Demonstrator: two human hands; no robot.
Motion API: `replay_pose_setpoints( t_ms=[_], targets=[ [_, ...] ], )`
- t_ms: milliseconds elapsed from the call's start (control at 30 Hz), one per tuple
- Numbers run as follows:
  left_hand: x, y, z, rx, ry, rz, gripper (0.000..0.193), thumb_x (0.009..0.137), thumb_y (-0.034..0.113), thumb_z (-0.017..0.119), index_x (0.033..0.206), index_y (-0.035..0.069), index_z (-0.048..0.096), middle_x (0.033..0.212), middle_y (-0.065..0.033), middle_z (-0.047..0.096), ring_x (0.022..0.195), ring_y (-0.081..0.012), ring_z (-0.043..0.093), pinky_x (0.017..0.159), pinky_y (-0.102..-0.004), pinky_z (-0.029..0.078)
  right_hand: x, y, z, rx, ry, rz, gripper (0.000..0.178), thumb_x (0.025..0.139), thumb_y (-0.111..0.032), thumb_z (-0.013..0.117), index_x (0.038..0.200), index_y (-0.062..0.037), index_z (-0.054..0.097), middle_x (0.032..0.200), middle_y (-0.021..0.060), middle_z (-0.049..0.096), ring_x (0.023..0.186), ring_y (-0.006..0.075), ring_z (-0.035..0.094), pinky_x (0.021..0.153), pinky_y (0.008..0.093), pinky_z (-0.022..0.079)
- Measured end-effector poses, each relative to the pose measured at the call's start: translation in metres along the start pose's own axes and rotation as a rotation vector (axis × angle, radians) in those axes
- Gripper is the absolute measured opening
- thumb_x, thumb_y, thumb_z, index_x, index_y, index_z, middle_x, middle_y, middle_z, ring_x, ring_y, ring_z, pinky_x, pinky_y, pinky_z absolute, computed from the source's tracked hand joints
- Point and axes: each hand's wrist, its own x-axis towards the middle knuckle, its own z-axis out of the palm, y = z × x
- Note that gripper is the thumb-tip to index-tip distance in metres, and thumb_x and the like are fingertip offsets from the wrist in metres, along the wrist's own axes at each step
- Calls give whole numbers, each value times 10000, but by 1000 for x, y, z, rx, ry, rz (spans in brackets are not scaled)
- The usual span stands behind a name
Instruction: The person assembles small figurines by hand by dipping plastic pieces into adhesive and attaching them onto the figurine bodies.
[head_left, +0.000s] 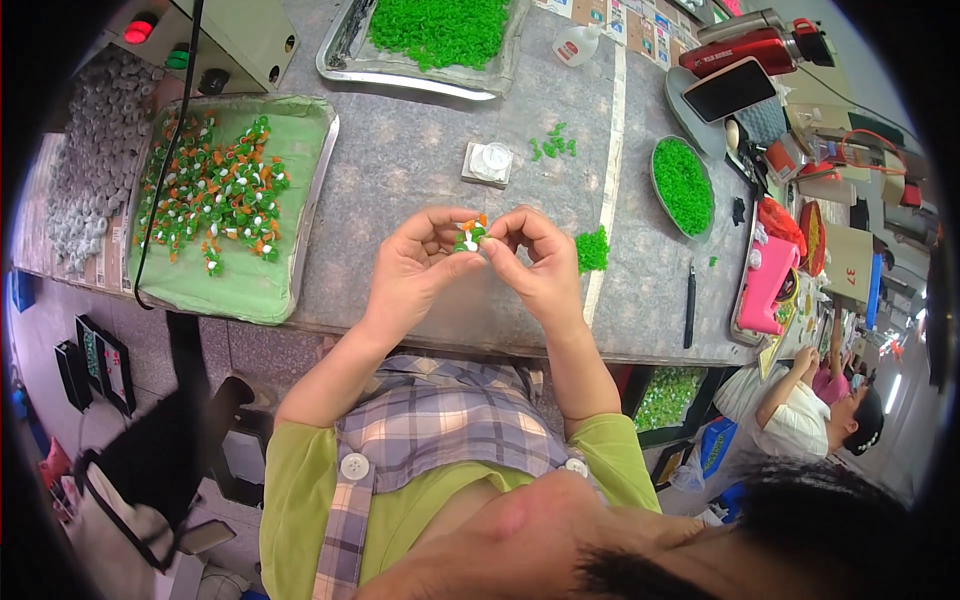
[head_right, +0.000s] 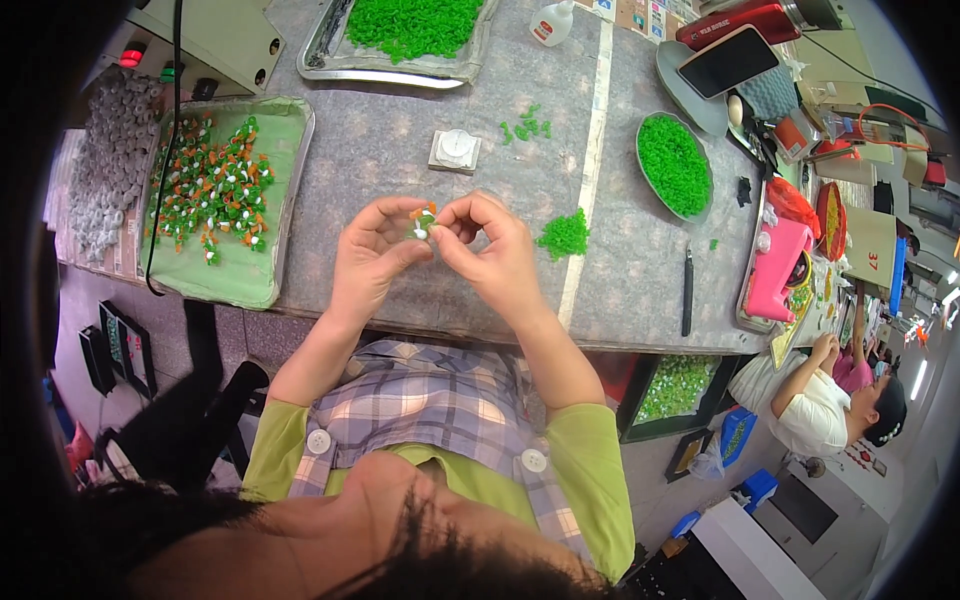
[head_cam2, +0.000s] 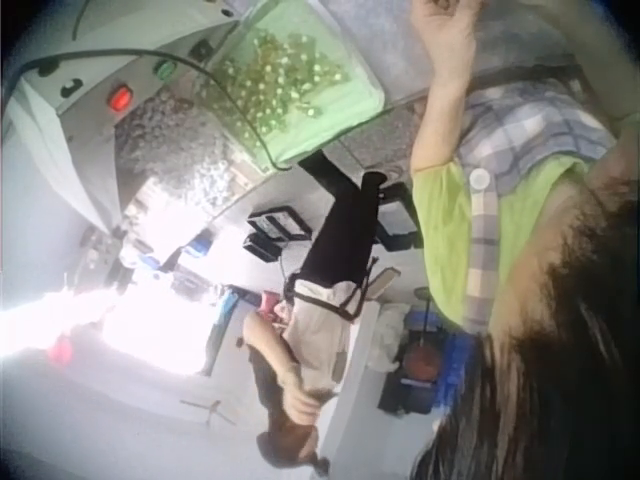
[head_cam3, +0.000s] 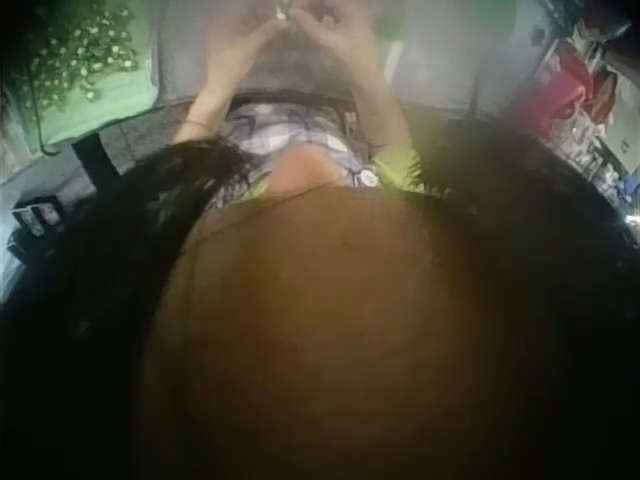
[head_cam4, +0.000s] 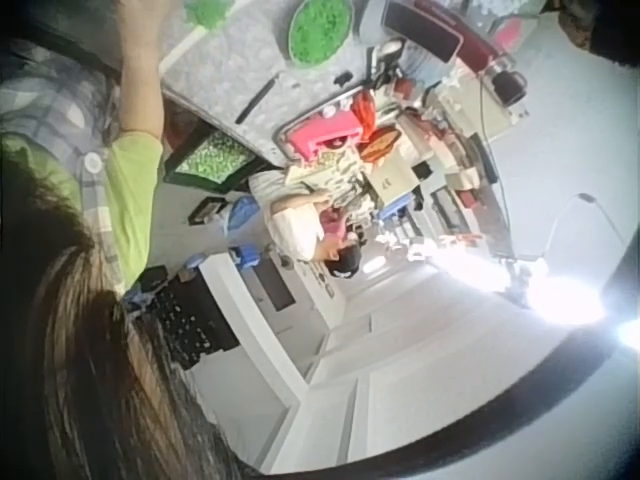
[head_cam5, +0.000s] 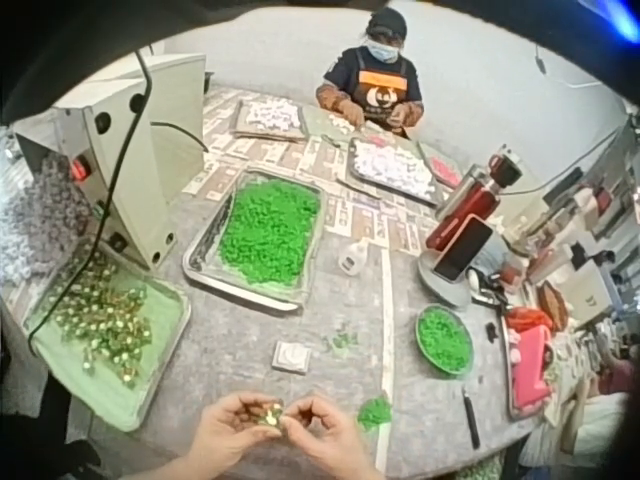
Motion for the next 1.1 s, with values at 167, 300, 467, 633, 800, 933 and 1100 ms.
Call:
replay_pose_setpoints(
  t_ms=[167, 300, 467, 633, 800, 933, 1100],
  targets=[
    [-3, -4, 2, 224, 42, 139, 348, 755, 1, 606, 1091, 3, 516, 968, -63, 550, 868, -110, 544, 727, -212, 476, -4, -1, 5, -36, 85, -17, 80, 701, -52, 615, 729, -14, 551, 686, 11, 526, 595, 70, 446, 553, 199, 378],
    [-4, 0, 4, 285, 53, 169, 344, 758, 2, 602, 1095, 12, 535, 952, -56, 543, 862, -106, 542, 723, -214, 478, -6, 0, 5, 28, 108, 56, 85, 700, -52, 620, 730, -13, 550, 669, 10, 526, 586, 72, 452, 549, 199, 380],
    [-4, 4, -3, 256, 10, 39, 310, 770, 36, 597, 1078, 27, 562, 901, -45, 541, 817, -103, 545, 702, -229, 475, -5, -10, 3, -121, 72, 8, 90, 708, -45, 627, 741, -8, 552, 676, -5, 525, 602, 60, 448, 558, 192, 377],
    [-2, 11, -3, 396, -22, 69, 305, 763, 46, 601, 1066, 43, 575, 853, -47, 549, 786, -111, 556, 688, -237, 474, -6, -14, 0, -232, 41, -8, 91, 708, -38, 636, 748, -9, 559, 685, -22, 527, 612, 48, 441, 561, 187, 375],
    [-3, 5, -2, 565, -32, 235, 317, 746, 43, 612, 1061, 47, 579, 815, -58, 554, 759, -120, 564, 680, -239, 479, -9, -4, 1, 103, 42, 152, 72, 735, -43, 618, 760, -22, 553, 678, -37, 522, 608, 28, 444, 541, 169, 353],
    [-4, 0, 2, 582, 18, 301, 328, 733, 35, 624, 1058, 55, 582, 810, -58, 556, 739, -128, 568, 667, -240, 487, -11, -2, 3, 307, 68, 253, 84, 740, -56, 617, 769, -16, 549, 682, -30, 529, 601, 23, 433, 539, 168, 350],
    [-3, 0, 3, 657, 27, 328, 333, 728, 31, 630, 1056, 57, 584, 809, -59, 558, 730, -132, 570, 659, -234, 489, -10, 0, 2, 357, 54, 292, 80, 751, -55, 606, 773, -21, 538, 673, -39, 512, 602, 19, 430, 538, 161, 338]
  ],
)
